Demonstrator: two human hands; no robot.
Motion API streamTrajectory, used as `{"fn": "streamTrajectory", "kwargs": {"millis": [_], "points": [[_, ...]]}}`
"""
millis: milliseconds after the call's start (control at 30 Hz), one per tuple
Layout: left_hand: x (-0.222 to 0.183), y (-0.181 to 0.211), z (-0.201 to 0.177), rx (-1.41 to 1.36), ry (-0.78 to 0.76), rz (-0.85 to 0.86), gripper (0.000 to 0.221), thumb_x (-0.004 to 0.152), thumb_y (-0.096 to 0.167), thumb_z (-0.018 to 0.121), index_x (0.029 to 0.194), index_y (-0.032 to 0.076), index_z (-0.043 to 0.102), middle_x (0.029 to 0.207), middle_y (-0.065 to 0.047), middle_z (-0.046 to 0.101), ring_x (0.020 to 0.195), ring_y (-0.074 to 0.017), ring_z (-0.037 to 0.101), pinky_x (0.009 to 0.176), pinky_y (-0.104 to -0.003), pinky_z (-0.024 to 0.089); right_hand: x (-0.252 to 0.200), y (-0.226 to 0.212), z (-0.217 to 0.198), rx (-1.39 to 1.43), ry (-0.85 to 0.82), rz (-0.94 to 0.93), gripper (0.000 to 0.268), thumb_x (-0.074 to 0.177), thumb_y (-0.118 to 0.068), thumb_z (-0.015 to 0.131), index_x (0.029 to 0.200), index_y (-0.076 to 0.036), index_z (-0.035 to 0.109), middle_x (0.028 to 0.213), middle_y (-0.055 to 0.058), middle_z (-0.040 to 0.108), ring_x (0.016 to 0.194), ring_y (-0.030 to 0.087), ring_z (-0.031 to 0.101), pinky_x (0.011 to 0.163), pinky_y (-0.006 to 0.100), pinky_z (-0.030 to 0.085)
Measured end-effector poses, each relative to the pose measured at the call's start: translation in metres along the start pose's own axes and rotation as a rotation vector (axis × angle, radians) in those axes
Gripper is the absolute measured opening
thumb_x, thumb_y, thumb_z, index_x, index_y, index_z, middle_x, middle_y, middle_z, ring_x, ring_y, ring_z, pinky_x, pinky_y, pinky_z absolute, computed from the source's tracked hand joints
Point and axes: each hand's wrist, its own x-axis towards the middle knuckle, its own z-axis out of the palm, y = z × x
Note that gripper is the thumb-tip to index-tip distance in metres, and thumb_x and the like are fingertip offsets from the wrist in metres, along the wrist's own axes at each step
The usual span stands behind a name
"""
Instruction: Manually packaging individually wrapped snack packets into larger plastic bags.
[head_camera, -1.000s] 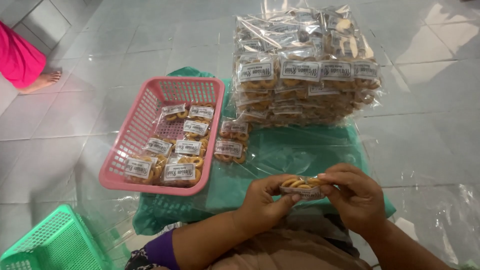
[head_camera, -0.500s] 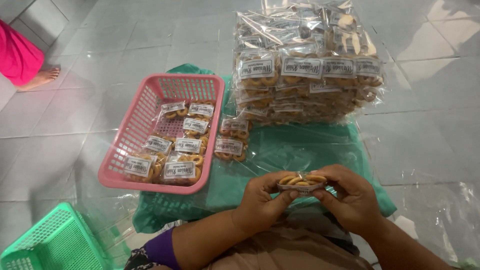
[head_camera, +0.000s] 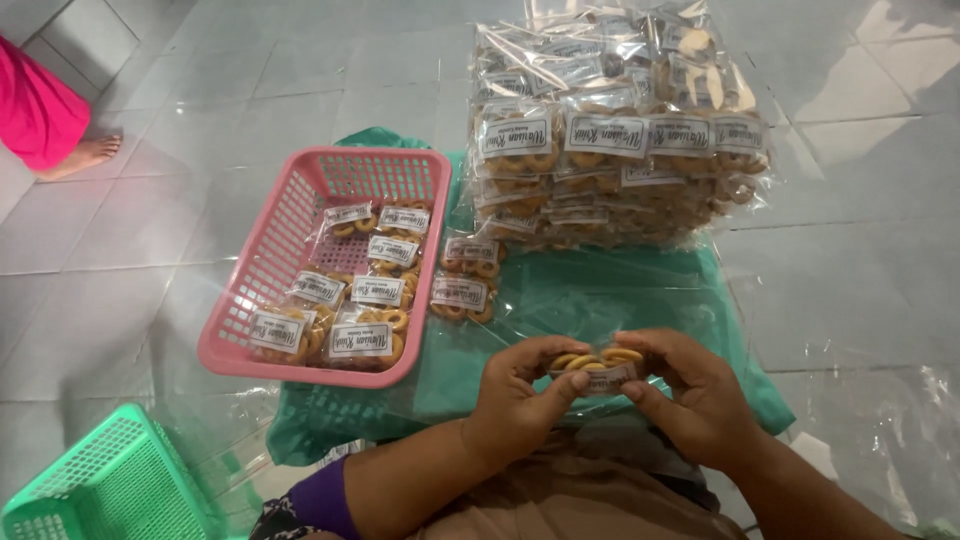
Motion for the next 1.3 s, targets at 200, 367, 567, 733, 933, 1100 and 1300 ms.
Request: {"fn": "streamTrajectory", "kwargs": {"millis": [200,367,567,733,933,1100,1300], "points": [[-0.001,-0.005,-0.001,-0.057,0.036,-0.04,0.026,0.095,0.002,0.068,0.12,-0.005,0.064,0.11,-0.015,0.071,0.096,-0.0168,0.067,0.086,-0.028,0.057,-0.003,0.006,-0.003,-0.008,0.057,-0.013,0.042,0.086,0.004,0.071,0.127,0.002,0.063,0.117,0.014,0.071,0.102,0.022,0.073,0.093,0.034,0.064],[0.001,-0.002,-0.004,-0.013,-0.022,-0.061,0.041,0.092,0.005,0.07,0.129,-0.003,0.057,0.121,-0.016,0.068,0.108,-0.0211,0.066,0.097,-0.032,0.054,0.002,-0.003,-0.002,-0.1,0.051,-0.072,0.04,0.083,0.007,0.07,0.123,0.001,0.066,0.112,0.012,0.072,0.096,0.019,0.072,0.085,0.03,0.062],[0.002,-0.007,-0.003,0.045,-0.058,-0.107,0.033,0.091,0.003,0.07,0.123,-0.004,0.065,0.109,-0.014,0.073,0.094,-0.0168,0.067,0.086,-0.029,0.057,0.006,-0.01,0.0,-0.299,0.005,-0.132,0.044,0.077,0.005,0.069,0.12,-0.004,0.072,0.105,0.009,0.075,0.083,0.017,0.071,0.072,0.028,0.059],[0.007,-0.015,0.001,-0.235,-0.015,-0.158,0.025,0.097,-0.002,0.065,0.121,-0.006,0.06,0.115,-0.021,0.071,0.097,-0.0264,0.071,0.089,-0.038,0.064,0.005,0.011,0.001,-0.27,0.066,-0.044,0.054,0.084,-0.002,0.07,0.136,-0.001,0.058,0.126,0.014,0.065,0.108,0.023,0.069,0.097,0.036,0.061],[0.01,-0.032,0.007,-0.179,0.297,-0.204,0.029,0.088,0.008,0.081,0.113,-0.006,0.072,0.09,-0.014,0.074,0.081,-0.0179,0.072,0.072,-0.031,0.06,0.005,0.02,0.01,-0.001,0.145,-0.032,0.064,0.081,0.006,0.077,0.143,0.008,0.057,0.093,0.012,0.068,0.083,0.019,0.071,0.082,0.038,0.064],[0.012,-0.023,0.008,-0.298,0.241,-0.227,0.041,0.086,0.006,0.083,0.121,-0.006,0.067,0.1,-0.015,0.072,0.084,-0.0187,0.075,0.073,-0.03,0.063,0.004,0.021,0.008,0.029,0.207,0.019,0.056,0.082,0.006,0.078,0.135,0.01,0.061,0.095,0.015,0.068,0.085,0.021,0.071,0.081,0.037,0.063],[0.012,-0.026,0.009,-0.266,0.241,-0.247,0.04,0.085,0.002,0.083,0.12,-0.008,0.067,0.095,-0.013,0.071,0.081,-0.018,0.075,0.069,-0.028,0.064,-0.001,0.034,0.006,0.064,0.205,0.046,0.057,0.083,0.007,0.076,0.137,0.011,0.058,0.098,0.018,0.068,0.087,0.023,0.07,0.083,0.039,0.063]]}}
